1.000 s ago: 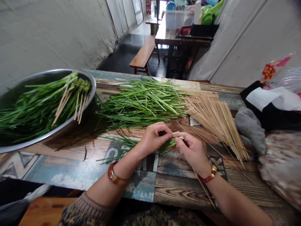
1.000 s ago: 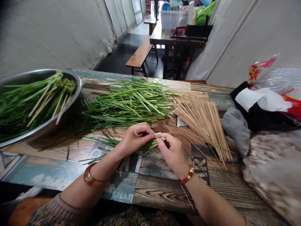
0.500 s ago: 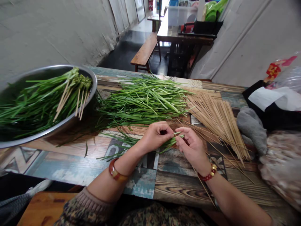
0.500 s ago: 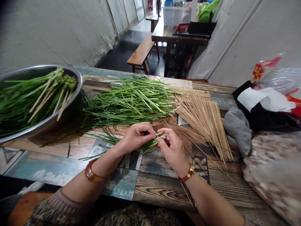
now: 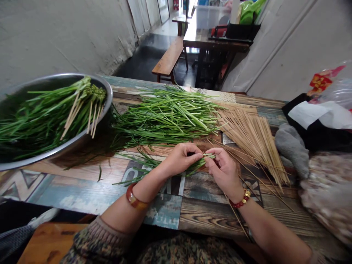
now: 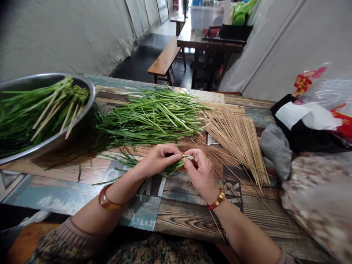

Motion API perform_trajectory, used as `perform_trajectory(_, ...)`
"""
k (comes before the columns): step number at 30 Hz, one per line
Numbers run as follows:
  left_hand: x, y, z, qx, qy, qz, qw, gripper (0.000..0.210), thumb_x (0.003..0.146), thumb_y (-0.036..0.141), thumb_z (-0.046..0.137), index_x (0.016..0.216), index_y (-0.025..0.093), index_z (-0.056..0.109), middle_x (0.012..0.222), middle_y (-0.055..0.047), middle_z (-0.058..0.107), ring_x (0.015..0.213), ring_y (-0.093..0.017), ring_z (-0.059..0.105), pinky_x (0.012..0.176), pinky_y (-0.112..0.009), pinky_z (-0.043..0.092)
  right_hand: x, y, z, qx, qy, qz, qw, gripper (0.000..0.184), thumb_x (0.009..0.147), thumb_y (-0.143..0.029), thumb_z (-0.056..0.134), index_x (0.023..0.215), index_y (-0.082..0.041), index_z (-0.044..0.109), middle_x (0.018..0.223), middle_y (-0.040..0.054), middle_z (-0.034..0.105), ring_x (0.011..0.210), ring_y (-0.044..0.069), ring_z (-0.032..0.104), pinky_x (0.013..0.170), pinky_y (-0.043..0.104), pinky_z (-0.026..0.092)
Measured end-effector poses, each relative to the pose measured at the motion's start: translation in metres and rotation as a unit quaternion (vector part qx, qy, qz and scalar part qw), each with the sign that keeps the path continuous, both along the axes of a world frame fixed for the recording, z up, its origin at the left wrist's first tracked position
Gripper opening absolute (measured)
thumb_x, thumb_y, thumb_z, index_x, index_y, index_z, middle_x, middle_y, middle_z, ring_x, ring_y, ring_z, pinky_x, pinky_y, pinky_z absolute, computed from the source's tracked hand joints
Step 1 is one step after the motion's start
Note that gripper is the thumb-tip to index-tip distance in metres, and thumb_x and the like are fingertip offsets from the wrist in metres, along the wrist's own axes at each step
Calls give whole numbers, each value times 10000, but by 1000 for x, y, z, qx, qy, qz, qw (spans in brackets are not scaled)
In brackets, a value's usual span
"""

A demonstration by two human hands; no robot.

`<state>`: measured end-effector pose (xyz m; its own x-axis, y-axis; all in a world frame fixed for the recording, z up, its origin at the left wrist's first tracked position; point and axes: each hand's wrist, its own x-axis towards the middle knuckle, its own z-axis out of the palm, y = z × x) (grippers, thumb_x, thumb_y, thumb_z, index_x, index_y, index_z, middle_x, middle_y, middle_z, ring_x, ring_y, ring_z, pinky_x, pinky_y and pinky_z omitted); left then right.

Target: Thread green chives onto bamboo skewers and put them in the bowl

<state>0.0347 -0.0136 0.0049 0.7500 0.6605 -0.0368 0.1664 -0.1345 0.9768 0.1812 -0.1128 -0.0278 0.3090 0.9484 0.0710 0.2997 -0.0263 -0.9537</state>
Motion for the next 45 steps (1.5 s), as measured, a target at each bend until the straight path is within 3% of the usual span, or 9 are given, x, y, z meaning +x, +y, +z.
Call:
perform_trajectory(4,1,-1,2,27,-10,-19,999,235,844,253,569,685,105,660,705,-38,641,690,-114,549,666,-215,410,0,3,-1,0,5,-15,1000,160,854,-357,606,910,-209,587,701,-5,614,540,110,549,481,223,434)
perform_trajectory(7,-1,0,3,3,-16,-26,1000,208,837,274,589,743,104,663,745,-40,639,713,-117,551,678,-220,417,0,4,3,-7,37,6,999,180,872,-374,592,937,-207,578,667,-23,592,510,105,540,477,225,436)
perform_trajectory(12,-6,3,3,-116,-48,-27,992,262,803,360,653,766,105,605,718,-33,624,642,-102,549,610,-215,425,4,2,12,1,150,51,987,258,957,-402,457,1111,-211,537,774,-3,616,568,107,571,522,235,469)
perform_trajectory(16,-7,3,3,-211,-63,6,975,295,798,401,653,797,124,553,679,-24,631,535,-87,556,537,-210,438,7,-1,13,-13,61,57,996,252,959,-403,454,971,-196,597,678,-18,568,527,100,515,494,224,415)
perform_trajectory(19,-6,3,5,-195,-42,15,980,278,807,383,637,764,113,589,650,-14,613,513,-72,531,513,-197,431,6,-1,12,-27,-25,59,998,235,945,-382,484,883,-193,611,607,-28,529,534,111,499,517,234,392)
perform_trajectory(26,-4,2,7,-148,-20,41,988,265,816,338,608,699,101,617,625,-24,617,516,-74,526,510,-189,423,0,-1,12,-31,-42,98,994,291,973,-356,406,855,-199,622,565,-31,525,510,116,497,524,237,391)
perform_trajectory(36,-1,-1,8,-167,-12,29,985,288,774,337,648,614,103,598,531,11,556,450,-48,458,450,-166,347,0,-2,10,50,-217,79,972,217,946,-227,444,776,-213,577,696,14,640,630,140,596,624,250,425)
perform_trajectory(40,0,-3,6,-174,-13,21,984,321,786,375,641,621,108,573,536,14,540,454,-45,442,450,-166,333,-1,0,10,36,-209,66,975,218,940,-247,443,772,-218,579,701,20,656,644,152,609,631,262,430)
perform_trajectory(45,-1,-3,3,-147,-9,6,989,308,827,375,595,662,116,574,559,10,547,468,-63,462,466,-181,358,-1,2,10,-13,-111,84,990,255,954,-312,424,779,-209,578,619,-8,590,562,131,563,560,247,419)
